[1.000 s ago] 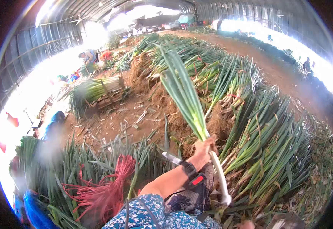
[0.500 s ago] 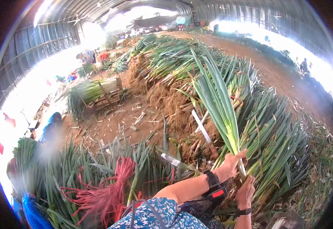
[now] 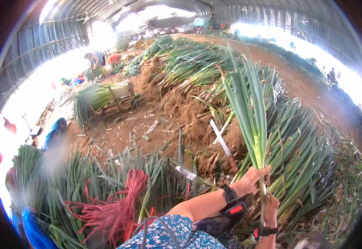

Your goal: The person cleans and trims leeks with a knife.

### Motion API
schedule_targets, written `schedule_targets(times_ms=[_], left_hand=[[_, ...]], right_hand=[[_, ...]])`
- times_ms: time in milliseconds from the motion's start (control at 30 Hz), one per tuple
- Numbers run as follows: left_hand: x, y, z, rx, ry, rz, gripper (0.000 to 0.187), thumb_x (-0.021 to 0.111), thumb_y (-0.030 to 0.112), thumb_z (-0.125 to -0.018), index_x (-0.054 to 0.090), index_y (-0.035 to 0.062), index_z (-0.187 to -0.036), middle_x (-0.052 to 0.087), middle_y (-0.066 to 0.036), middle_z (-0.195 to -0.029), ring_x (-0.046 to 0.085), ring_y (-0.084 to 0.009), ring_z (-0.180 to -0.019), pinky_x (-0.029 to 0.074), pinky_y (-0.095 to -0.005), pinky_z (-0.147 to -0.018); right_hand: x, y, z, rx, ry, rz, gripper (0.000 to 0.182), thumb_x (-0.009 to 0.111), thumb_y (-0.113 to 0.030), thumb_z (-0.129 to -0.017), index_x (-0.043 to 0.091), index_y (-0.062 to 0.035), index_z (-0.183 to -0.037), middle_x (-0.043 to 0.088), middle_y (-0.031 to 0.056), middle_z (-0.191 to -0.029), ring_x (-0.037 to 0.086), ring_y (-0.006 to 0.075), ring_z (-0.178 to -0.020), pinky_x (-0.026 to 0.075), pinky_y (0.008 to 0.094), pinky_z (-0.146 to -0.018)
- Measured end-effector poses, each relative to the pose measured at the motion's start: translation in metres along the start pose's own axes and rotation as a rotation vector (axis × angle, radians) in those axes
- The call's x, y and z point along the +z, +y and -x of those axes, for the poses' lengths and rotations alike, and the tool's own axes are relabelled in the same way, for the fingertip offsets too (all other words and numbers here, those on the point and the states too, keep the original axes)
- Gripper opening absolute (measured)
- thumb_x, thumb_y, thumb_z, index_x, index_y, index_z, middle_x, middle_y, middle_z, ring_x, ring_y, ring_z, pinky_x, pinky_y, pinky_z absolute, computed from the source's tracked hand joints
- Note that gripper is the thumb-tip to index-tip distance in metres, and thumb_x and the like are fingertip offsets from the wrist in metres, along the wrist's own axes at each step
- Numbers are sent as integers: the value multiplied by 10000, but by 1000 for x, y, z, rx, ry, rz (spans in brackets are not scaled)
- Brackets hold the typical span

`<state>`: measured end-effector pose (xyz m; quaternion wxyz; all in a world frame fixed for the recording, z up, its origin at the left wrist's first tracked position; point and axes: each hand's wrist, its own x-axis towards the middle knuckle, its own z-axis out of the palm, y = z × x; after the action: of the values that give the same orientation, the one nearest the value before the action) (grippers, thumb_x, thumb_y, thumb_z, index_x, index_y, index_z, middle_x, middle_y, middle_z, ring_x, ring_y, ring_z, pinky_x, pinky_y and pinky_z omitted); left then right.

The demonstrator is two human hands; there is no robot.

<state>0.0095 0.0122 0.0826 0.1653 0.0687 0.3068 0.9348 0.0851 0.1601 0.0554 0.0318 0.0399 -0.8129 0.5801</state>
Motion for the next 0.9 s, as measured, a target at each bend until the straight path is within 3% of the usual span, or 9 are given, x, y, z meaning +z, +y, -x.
schedule_targets(times_ms=[167, 267, 367, 467, 567, 667, 767, 900], left_hand=[[7, 5, 7, 36, -126, -47, 274, 704, 230, -783, 518, 42, -856, 547, -51, -685, 543, -159, -603, 470, -295, -576], [8, 6, 8, -5, -174, -80, 244, 703, 172, -776, 518, 37, -859, 549, -55, -694, 547, -158, -611, 467, -290, -574], [5, 6, 6, -41, -189, -72, 223, 702, 131, -767, 522, 35, -855, 553, -60, -704, 551, -159, -620, 467, -290, -574], [5, 6, 7, -71, -195, -86, 225, 712, 119, -754, 527, 32, -848, 560, -64, -709, 556, -165, -625, 470, -291, -575], [4, 4, 5, -73, -197, -84, 239, 728, 116, -738, 534, 28, -846, 566, -65, -715, 562, -170, -633, 478, -294, -581], [1, 3, 2, -47, -213, -99, 256, 740, 122, -726, 540, 24, -853, 569, -65, -723, 568, -174, -643, 484, -297, -590], [-1, 5, 4, -70, -210, -96, 271, 746, 135, -721, 546, 20, -862, 572, -66, -724, 570, -177, -642, 487, -296, -597], [-2, 7, 6, -75, -240, -119, 275, 747, 177, -724, 562, 17, -852, 580, -69, -710, 570, -174, -625, 483, -289, -598]], right_hand=[[-1, 33, -1, 186, -9, -259, 309, 470, -272, -936, 605, -14, -830, 455, -20, -610, 371, 70, -556, 318, 259, -489], [0, 45, -2, 187, -23, -374, 309, 461, -267, -937, 614, -19, -832, 471, -16, -608, 381, 69, -530, 319, 252, -475], [4, 25, 1, 221, 23, -390, 316, 449, -257, -939, 606, -3, -835, 488, -13, -619, 389, 66, -536, 325, 249, -477], [2, 33, -4, 169, 13, -220, 294, 465, -238, -928, 604, 10, -851, 504, -13, -631, 414, 61, -544, 337, 241, -479], [8, 34, -1, 308, 66, -422, 256, 494, -200, -902, 604, 26, -854, 521, -18, -641, 436, 67, -549, 355, 236, -490], [6, 40, 8, 6, 260, -361, 188, 542, -139, -858, 622, 31, -873, 553, -16, -670, 470, 73, -551, 383, 225, -499], [-7, 23, 18, 102, 111, -185, 116, 555, -61, -828, 626, 28, -853, 588, -1, -684, 500, 80, -541, 408, 236, -520], [-12, 6, 26, 164, -3, -307, 90, 583, -15, -774, 626, 45, -825, 608, 19, -698, 519, 82, -558, 412, 221, -534]])
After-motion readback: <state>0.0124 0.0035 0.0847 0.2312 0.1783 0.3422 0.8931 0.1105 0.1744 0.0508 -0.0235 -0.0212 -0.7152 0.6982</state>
